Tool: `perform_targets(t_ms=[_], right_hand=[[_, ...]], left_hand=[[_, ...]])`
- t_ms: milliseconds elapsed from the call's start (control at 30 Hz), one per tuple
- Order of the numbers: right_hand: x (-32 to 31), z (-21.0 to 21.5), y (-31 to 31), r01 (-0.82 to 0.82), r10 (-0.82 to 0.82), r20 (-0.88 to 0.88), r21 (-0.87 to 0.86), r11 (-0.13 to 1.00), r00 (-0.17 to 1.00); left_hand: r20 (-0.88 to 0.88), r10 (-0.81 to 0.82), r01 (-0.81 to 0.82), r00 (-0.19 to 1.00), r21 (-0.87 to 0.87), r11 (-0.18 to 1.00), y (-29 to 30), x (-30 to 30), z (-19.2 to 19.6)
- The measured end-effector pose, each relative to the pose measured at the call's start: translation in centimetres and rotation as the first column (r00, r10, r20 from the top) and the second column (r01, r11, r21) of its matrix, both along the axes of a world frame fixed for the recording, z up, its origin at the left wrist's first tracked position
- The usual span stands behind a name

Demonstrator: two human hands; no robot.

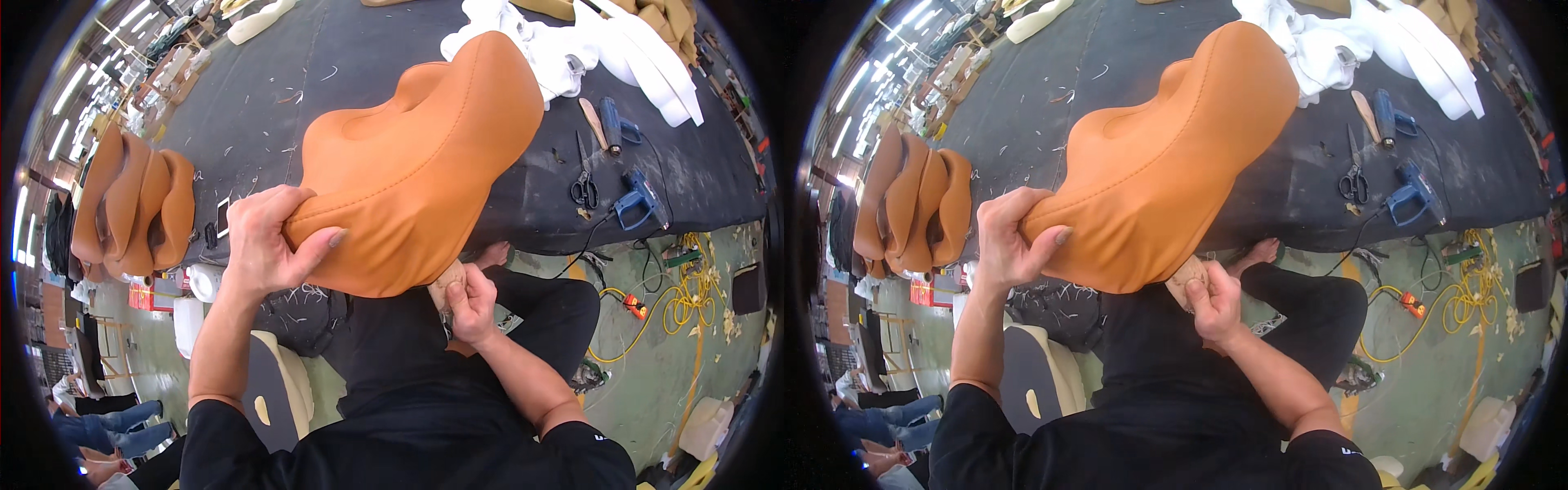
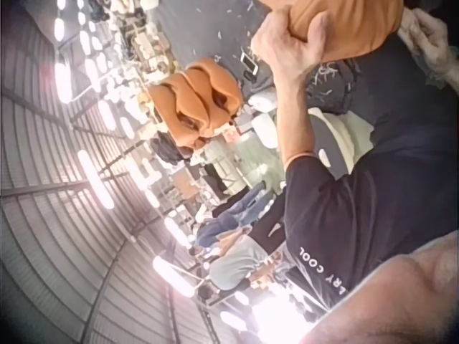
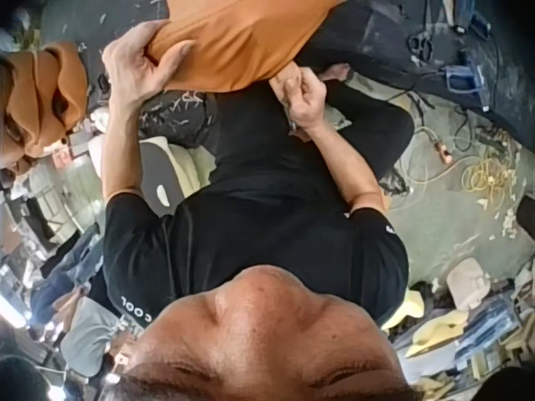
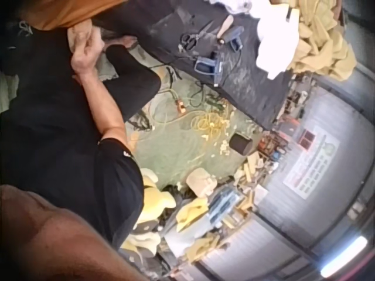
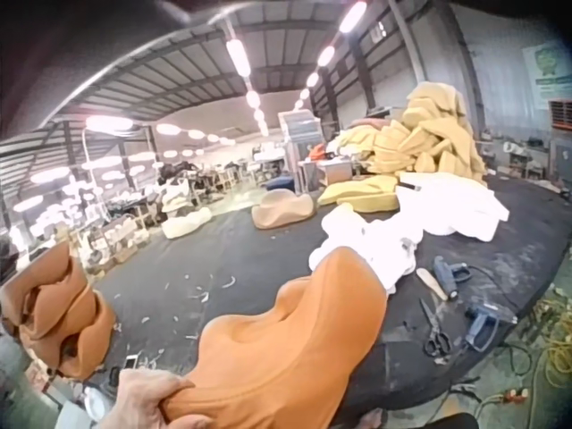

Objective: Applying and fitting a leather or vinyl cover onto a foam seat cushion using a heat gun and manual adjustment.

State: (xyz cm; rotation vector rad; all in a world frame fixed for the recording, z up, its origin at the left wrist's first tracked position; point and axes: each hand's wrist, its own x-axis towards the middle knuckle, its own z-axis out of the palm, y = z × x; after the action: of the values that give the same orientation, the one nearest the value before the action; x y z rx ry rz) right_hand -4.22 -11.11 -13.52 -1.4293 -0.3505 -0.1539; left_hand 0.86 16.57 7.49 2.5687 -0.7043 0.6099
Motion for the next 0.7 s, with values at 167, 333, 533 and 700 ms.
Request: perform_targets(t_ms=[167,333,533,700], right_hand=[[2.1,0.3,-1.5,-0.054,0.067,0.11,-0.112,0.992,0.992],[4.0,-0.4,-3.3,-0.33,0.333,-0.076,0.056,0.942,0.94],[2.7,2.0,-2.0,0.054,-0.025,0.145,-0.202,0.978,0.989],[2.7,0.2,-1.3,-0.074,0.079,0.094,-0.062,0.995,0.992]], left_hand=[[0.025,-0.017,0.017,1.0,-0.003,1.0,0.3,0.0,-0.1],[0.002,-0.011,0.011,1.0,-0.015,1.0,-0.2,0.1,0.1],[0.015,-0.001,0.001,1.0,-0.016,1.0,-0.2,0.2,-0.2],[0.009,0.007,-0.007,1.0,0.033,0.999,-0.8,0.3,0.1]])
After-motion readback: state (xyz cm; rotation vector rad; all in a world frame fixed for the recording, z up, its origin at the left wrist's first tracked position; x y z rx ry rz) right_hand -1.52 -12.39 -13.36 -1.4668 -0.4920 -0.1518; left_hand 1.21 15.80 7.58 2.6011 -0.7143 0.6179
